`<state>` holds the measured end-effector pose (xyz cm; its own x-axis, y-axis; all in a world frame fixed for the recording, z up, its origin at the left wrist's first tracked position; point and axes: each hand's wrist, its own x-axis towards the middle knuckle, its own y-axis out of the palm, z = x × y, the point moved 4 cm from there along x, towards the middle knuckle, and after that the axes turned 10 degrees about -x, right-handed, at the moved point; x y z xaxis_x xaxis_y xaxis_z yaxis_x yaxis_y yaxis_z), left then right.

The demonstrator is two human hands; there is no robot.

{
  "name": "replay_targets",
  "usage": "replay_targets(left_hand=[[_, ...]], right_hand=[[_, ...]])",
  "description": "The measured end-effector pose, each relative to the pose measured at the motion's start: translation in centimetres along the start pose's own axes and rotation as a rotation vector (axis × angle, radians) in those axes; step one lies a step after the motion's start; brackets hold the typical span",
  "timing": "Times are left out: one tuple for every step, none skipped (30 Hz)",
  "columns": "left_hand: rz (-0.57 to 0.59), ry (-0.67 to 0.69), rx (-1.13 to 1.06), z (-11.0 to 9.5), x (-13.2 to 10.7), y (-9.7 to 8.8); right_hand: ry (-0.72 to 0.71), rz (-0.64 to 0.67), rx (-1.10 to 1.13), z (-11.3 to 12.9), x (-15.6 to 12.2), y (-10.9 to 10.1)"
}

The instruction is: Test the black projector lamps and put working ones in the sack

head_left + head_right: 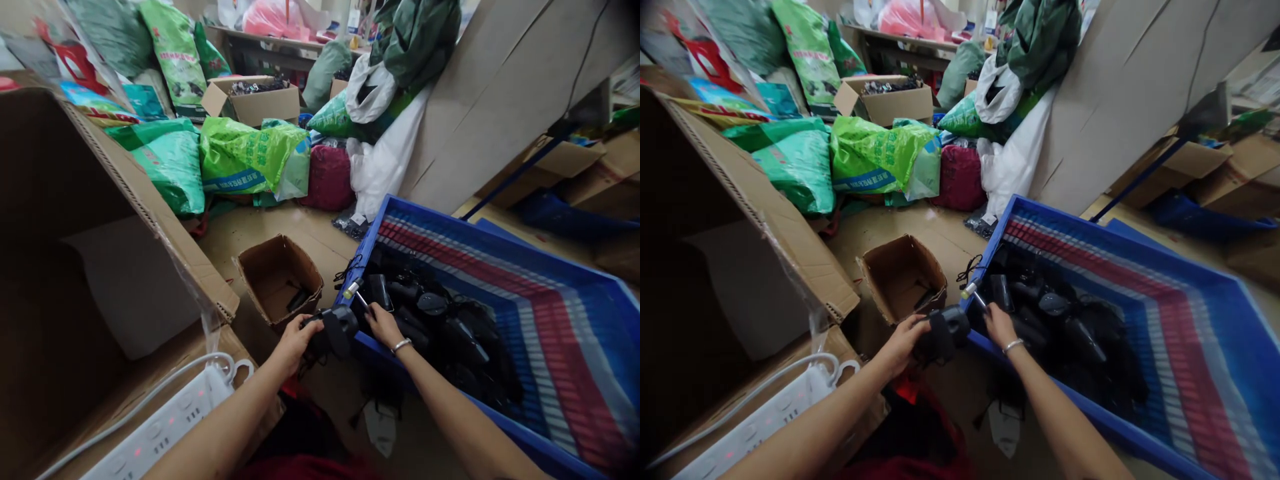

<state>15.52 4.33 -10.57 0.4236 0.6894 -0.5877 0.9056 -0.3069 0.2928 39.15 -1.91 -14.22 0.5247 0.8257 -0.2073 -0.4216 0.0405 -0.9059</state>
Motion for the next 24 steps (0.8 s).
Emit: replay_targets(left_hand=[[-0.001, 0.001, 0.005, -0.2, 0.1, 0.0], [-0.004, 0.001, 0.012, -0.4, 0.2, -0.1], [-0.009, 0.001, 0.019, -0.5, 0.4, -0.1], [-0.015, 0.0, 0.025, -0.7, 0.5, -0.1], [-0.022, 0.001, 0.032, -0.9, 0.6, -0.2], [-0.028, 0.004, 0.039, -1.0, 0.8, -0.2], [-0.031, 0.006, 0.046, -1.1, 1.0, -0.2], [-0.03, 0.006, 0.053, -1.2, 1.2, -0.3], [-0.027, 0.004, 0.059, -1.2, 1.4, -0.3], [-0.022, 0.002, 0.066, -1.2, 1.6, -0.3], [-0.015, 0.0, 0.074, -1.2, 1.7, -0.3], [-0.008, 0.0, 0.081, -1.2, 1.8, -0.3], [-0.002, 0.001, 0.088, -1.2, 1.9, -0.4], [0.003, 0.004, 0.094, -1.1, 2.0, -0.4], [0.006, 0.006, 0.099, -1.1, 2.1, -0.4], [0.009, 0.007, 0.104, -1.1, 2.2, -0.5], [0.008, 0.007, 0.109, -1.0, 2.3, -0.6], [0.007, 0.006, 0.114, -1.0, 2.4, -0.6], [0.006, 0.004, 0.12, -1.0, 2.4, -0.7], [0.004, 0.002, 0.126, -1.0, 2.5, -0.8], [0.001, -0.001, 0.132, -1.0, 2.5, -0.8], [-0.003, -0.005, 0.138, -1.0, 2.5, -0.7], [-0.005, -0.009, 0.142, -1.1, 2.5, -0.7], [-0.007, -0.015, 0.143, -1.2, 2.4, -0.6]], right_hand=[[0.0, -0.027, -0.011, 0.0, -0.4, -0.4], [-0.009, -0.058, -0.016, 0.0, -0.9, -1.2], [-0.027, -0.089, -0.015, 0.1, -1.6, -2.3], [-0.052, -0.112, -0.011, 0.1, -2.4, -3.6], [-0.082, -0.12, -0.002, 0.2, -3.2, -5.0], [-0.109, -0.115, 0.006, 0.2, -4.1, -6.3], [-0.134, -0.102, 0.014, 0.3, -5.0, -7.6], [-0.162, -0.091, 0.021, 0.4, -5.8, -8.7], [-0.199, -0.092, 0.029, 0.6, -6.7, -9.6], [-0.244, -0.106, 0.038, 0.8, -7.4, -10.4], [-0.295, -0.134, 0.048, 1.1, -8.1, -10.9], [-0.349, -0.165, 0.054, 1.4, -8.7, -11.2], [-0.4, -0.187, 0.05, 1.6, -9.2, -11.1], [-0.443, -0.19, 0.037, 1.7, -9.5, -10.8], [-0.479, -0.175, 0.017, 1.8, -9.6, -10.2], [-0.506, -0.149, -0.007, 1.8, -9.7, -9.6], [-0.524, -0.123, -0.032, 1.8, -9.6, -9.0], [-0.536, -0.102, -0.057, 1.8, -9.5, -8.7], [-0.543, -0.091, -0.082, 1.9, -9.3, -8.6], [-0.549, -0.087, -0.105, 2.1, -9.2, -8.9], [-0.559, -0.086, -0.123, 2.4, -9.1, -9.5], [-0.573, -0.094, -0.129, 2.7, -9.0, -10.4], [-0.585, -0.117, -0.118, 3.1, -9.1, -11.6], [-0.585, -0.163, -0.093, 3.4, -9.3, -12.8]])
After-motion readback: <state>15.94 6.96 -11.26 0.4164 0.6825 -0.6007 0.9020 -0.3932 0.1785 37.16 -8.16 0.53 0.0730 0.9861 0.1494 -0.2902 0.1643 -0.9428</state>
